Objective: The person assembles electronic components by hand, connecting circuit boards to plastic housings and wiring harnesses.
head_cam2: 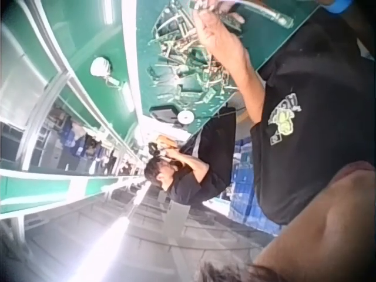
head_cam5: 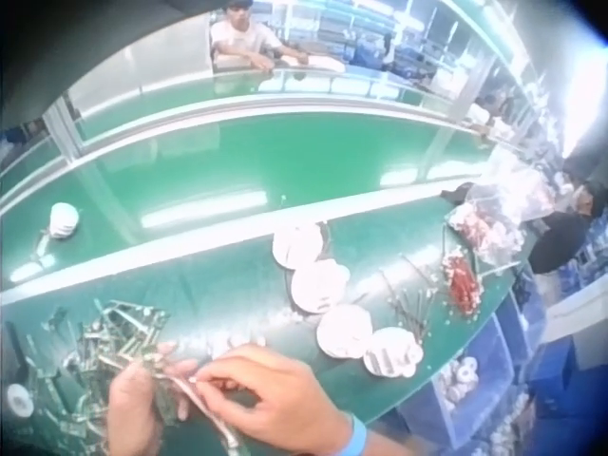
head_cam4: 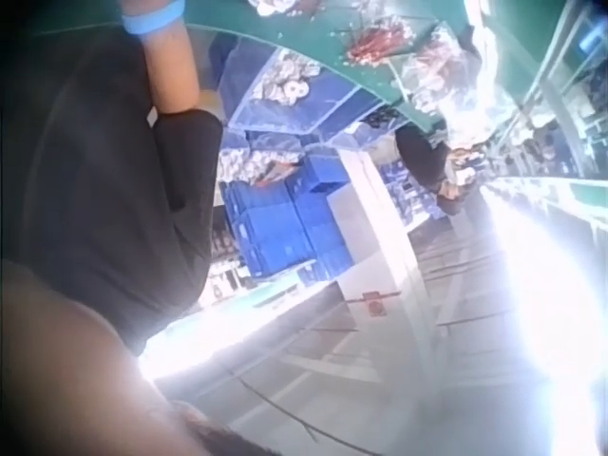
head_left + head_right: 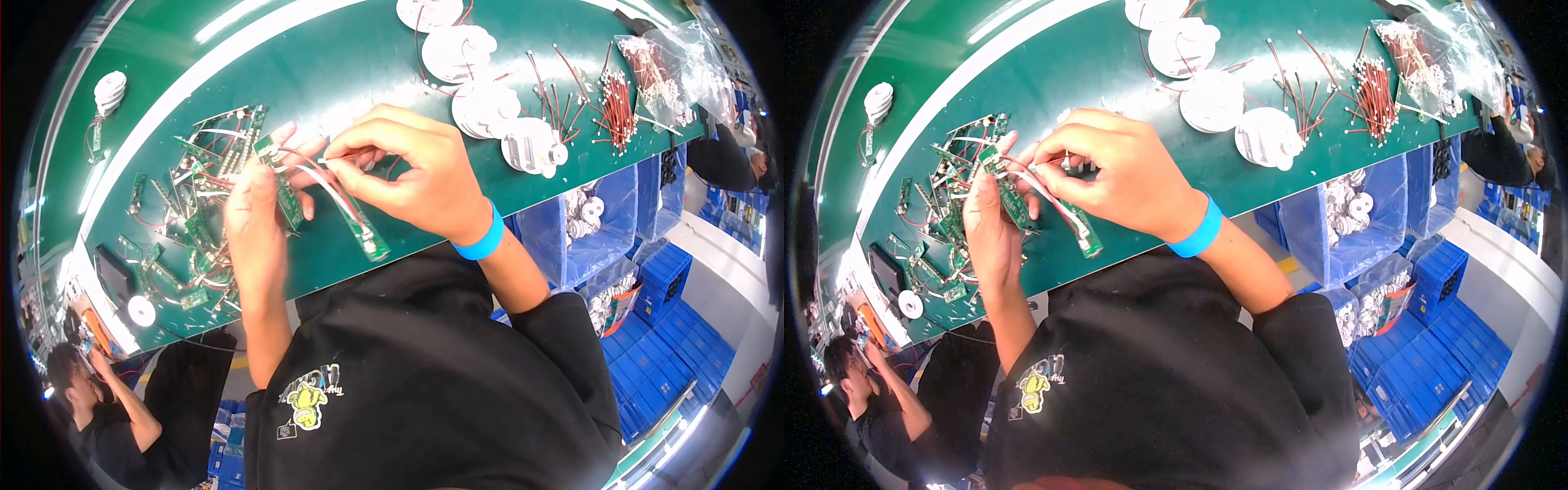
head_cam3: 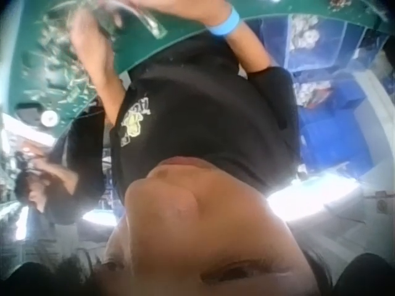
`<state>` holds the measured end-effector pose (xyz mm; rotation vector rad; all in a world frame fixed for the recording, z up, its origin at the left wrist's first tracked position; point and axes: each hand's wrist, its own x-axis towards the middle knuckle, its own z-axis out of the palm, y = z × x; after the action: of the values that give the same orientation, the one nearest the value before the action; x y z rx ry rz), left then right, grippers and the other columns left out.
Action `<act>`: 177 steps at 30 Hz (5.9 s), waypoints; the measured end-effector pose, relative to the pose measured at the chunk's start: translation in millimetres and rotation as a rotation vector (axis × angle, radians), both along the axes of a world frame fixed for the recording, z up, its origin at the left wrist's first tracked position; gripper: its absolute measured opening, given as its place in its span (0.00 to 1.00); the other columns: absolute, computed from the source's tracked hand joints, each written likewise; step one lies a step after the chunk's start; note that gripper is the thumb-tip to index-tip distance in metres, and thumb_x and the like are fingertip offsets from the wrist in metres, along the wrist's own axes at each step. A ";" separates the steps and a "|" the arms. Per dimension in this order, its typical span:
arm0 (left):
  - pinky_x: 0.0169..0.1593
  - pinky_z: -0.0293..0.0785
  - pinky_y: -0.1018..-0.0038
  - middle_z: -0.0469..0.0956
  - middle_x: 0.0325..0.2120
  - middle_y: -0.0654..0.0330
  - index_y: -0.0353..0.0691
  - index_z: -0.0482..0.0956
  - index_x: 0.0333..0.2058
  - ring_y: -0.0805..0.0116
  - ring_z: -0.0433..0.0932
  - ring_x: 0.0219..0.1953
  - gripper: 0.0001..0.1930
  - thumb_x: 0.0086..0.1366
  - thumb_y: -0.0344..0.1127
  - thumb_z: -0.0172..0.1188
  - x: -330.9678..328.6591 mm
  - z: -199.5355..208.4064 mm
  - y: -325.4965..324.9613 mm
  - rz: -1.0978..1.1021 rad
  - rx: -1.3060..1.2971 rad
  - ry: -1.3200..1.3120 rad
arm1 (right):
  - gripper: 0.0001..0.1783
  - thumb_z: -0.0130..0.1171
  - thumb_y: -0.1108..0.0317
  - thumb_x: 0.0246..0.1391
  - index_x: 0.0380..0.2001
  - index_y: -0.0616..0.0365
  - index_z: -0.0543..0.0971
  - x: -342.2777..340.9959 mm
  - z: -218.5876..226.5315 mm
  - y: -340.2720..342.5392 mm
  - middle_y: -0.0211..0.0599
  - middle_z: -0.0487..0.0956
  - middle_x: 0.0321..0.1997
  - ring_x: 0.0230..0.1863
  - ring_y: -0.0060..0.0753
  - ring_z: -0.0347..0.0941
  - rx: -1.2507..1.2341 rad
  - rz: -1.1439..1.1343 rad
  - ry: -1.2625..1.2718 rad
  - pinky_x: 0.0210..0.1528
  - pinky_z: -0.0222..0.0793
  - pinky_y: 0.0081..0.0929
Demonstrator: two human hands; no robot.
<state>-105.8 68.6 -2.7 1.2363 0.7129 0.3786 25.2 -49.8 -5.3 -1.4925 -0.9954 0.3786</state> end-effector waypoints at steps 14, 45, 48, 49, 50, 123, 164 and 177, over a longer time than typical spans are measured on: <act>0.19 0.68 0.81 0.76 0.20 0.57 0.35 0.58 0.63 0.73 0.73 0.15 0.26 0.73 0.47 0.39 1.3 -5.3 -29.1 0.016 -0.271 -0.018 | 0.14 0.67 0.75 0.30 0.28 0.59 0.81 1.5 -33.6 4.0 0.31 0.76 0.27 0.23 0.29 0.71 0.163 -0.065 -0.612 0.21 0.67 0.23; 0.23 0.68 0.81 0.76 0.39 0.50 0.35 0.60 0.62 0.72 0.74 0.22 0.23 0.73 0.40 0.42 5.3 -1.0 -40.6 0.141 0.193 0.140 | 0.17 0.68 0.67 0.41 0.38 0.55 0.78 -26.0 -17.1 -69.0 0.32 0.74 0.37 0.39 0.37 0.71 -0.401 -0.395 -0.312 0.44 0.65 0.31; 0.26 0.68 0.80 0.77 0.39 0.48 0.34 0.60 0.61 0.71 0.75 0.23 0.22 0.73 0.39 0.43 7.1 -7.4 -34.3 0.051 0.217 0.103 | 0.17 0.69 0.68 0.41 0.37 0.55 0.78 -43.1 -44.0 -89.2 0.33 0.75 0.36 0.35 0.39 0.71 -0.557 -0.243 -0.325 0.35 0.67 0.32; 0.27 0.69 0.80 0.78 0.38 0.47 0.33 0.59 0.61 0.71 0.76 0.25 0.23 0.72 0.38 0.44 4.9 -7.9 -31.7 0.013 0.239 0.082 | 0.17 0.69 0.68 0.41 0.37 0.55 0.78 -46.5 -46.1 -92.3 0.33 0.75 0.36 0.35 0.39 0.71 -0.567 -0.260 -0.327 0.35 0.67 0.32; 0.27 0.69 0.79 0.78 0.38 0.47 0.33 0.60 0.61 0.70 0.76 0.24 0.23 0.72 0.37 0.44 0.4 -7.4 -29.8 0.052 0.239 0.095 | 0.15 0.69 0.69 0.41 0.35 0.55 0.78 -50.3 -46.8 -94.5 0.32 0.76 0.34 0.33 0.39 0.71 -0.467 -0.280 -0.311 0.34 0.67 0.31; 0.21 0.73 0.81 0.77 0.42 0.51 0.29 0.70 0.54 0.73 0.77 0.29 0.18 0.69 0.31 0.50 -0.7 7.8 -57.1 -0.110 -0.113 0.120 | 0.15 0.62 0.76 0.37 0.34 0.61 0.78 -28.3 -13.1 -48.5 0.32 0.75 0.25 0.29 0.32 0.71 -0.027 -0.303 -0.418 0.32 0.66 0.27; 0.22 0.73 0.82 0.79 0.37 0.54 0.31 0.71 0.55 0.75 0.76 0.23 0.18 0.69 0.33 0.50 -1.6 11.8 -60.2 -0.131 -0.002 0.206 | 0.16 0.67 0.85 0.34 0.31 0.62 0.79 -23.5 -8.0 -45.5 0.38 0.79 0.29 0.30 0.38 0.76 0.032 -0.254 -0.385 0.30 0.73 0.26; 0.34 0.72 0.79 0.77 0.42 0.54 0.29 0.71 0.55 0.73 0.75 0.33 0.19 0.67 0.28 0.53 -3.7 4.2 -57.6 -0.190 0.541 0.166 | 0.13 0.65 0.86 0.37 0.31 0.64 0.79 -25.9 -10.3 -41.4 0.38 0.81 0.30 0.32 0.37 0.78 0.033 -0.378 -0.361 0.33 0.74 0.25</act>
<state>-109.5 11.0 1.5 1.8494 0.6458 0.3233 -0.6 -91.2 -15.6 -1.7118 -0.9620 -0.1835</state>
